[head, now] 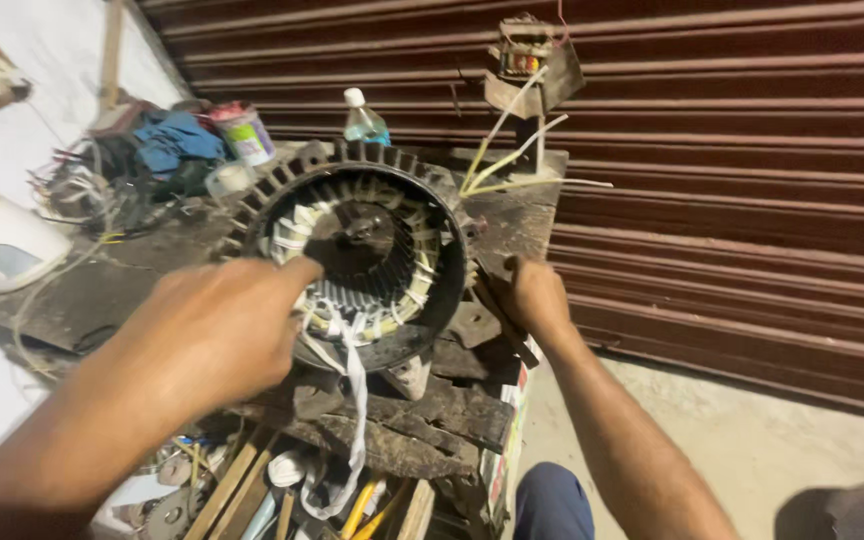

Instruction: The person secures white insulating tape around the windings of a motor stator. They repeatedly wrap the tape and use a hammer to tap it into place, working around the circular stator on a workbench.

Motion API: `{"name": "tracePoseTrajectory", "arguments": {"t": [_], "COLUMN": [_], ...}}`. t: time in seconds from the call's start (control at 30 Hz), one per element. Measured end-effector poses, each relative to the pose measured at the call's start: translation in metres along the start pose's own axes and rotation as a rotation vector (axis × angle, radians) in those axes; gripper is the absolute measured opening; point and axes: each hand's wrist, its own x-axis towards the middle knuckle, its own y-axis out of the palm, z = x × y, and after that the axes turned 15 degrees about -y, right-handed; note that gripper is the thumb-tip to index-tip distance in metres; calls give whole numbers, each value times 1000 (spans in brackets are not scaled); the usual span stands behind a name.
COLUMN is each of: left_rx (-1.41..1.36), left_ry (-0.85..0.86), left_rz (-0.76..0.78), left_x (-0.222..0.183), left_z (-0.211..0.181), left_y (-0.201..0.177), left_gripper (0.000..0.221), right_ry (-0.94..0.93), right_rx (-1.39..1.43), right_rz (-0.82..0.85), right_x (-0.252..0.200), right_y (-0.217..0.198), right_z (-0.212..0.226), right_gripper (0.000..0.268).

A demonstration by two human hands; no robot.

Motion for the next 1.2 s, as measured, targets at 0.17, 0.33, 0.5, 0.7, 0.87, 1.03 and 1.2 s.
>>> {"name": "tracePoseTrajectory", "arguments": {"t": [0.17,0.33,0.5,0.7,0.87,1.03,1.2], "left_rx": [34,110,-78,-447,-496,-476,-400], "left_ry": [144,290,263,387,321,317,344], "left_rz": [-44,-104,-137,-394,-314,-283,-218], "left_x": [23,62,92,102,104,98,97], "left_z": [1,-12,-4,14,14,14,9], "left_y": [-14,-8,6,32,33,20,16], "left_gripper": [53,46,37,26,23,30,16], "right_ry": [87,79,125,157,66,-203,206], "right_rx": [-154,-237,-244,104,316,564,956], "right_rz": [439,502,403,-51,-147,-6,-27], "right_x": [27,33,15,-83,-129,-81,-99], "right_y": [32,44,41,-40,-53,-48,-31], "right_z": [-6,-17,-55,10,156,198,197], "right_gripper": [36,31,28,55,38,44,47]}}
